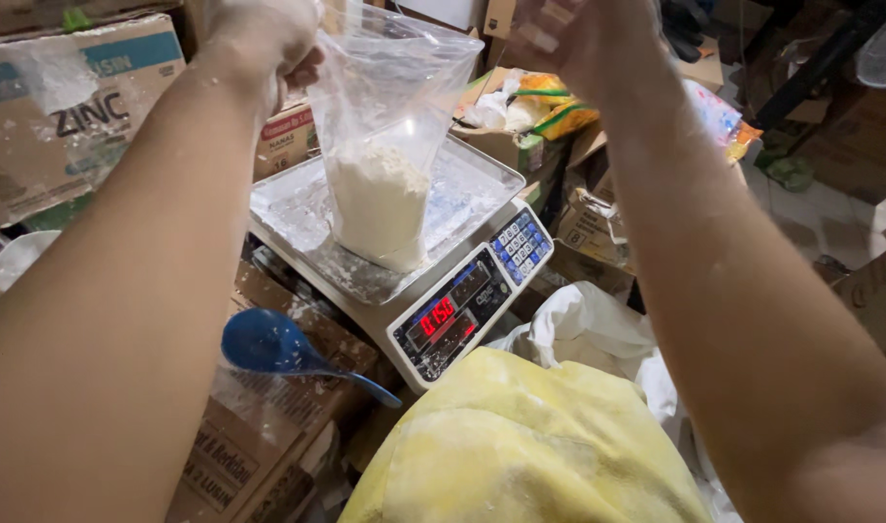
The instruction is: The person scoops white powder from a large sack into a plastic bag placed on a digital scale, adjusts the amount to reach a target weight, ties the bag, and sets it aside. The process is repeated multiple times in a cluttered storage area.
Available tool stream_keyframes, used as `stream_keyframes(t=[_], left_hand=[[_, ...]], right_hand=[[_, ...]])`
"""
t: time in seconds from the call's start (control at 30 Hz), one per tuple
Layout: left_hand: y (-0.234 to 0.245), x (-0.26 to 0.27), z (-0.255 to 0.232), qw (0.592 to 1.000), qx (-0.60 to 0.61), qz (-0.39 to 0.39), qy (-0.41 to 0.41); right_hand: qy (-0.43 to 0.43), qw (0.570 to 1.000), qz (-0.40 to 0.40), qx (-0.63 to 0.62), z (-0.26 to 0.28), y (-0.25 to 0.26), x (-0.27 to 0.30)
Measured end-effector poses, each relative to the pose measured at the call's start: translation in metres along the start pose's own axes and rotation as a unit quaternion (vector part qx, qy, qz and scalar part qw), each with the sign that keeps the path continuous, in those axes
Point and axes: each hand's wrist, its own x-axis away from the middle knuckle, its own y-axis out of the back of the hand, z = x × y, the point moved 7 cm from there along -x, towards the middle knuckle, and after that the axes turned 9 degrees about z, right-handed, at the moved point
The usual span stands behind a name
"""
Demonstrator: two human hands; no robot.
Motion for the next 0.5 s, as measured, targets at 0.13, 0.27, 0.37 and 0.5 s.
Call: stream_keyframes(t=[0.13,0.27,0.37,0.5], left_hand=[[-0.008,0.006,0.002,0.999,0.035,0.025,-0.009],[-0.022,0.014,-0.003,0.997,0.04,0.058,-0.005],[-0.033,0.022,-0.011,0.995,0.039,0.081,-0.03],[-0.053,0.04,-0.031,0.982,-0.072,0.056,-0.164]], right_hand=[[-0.111,0.968,0.107,0.2,-0.053,-0.037,0.031],[-0.181,0.925,0.075,0.326,-0.093,-0.06,0.032],[-0.199,0.893,0.02,0.403,-0.118,-0.067,0.032],[-0.007,0.932,0.169,0.321,-0.132,-0.104,0.028]])
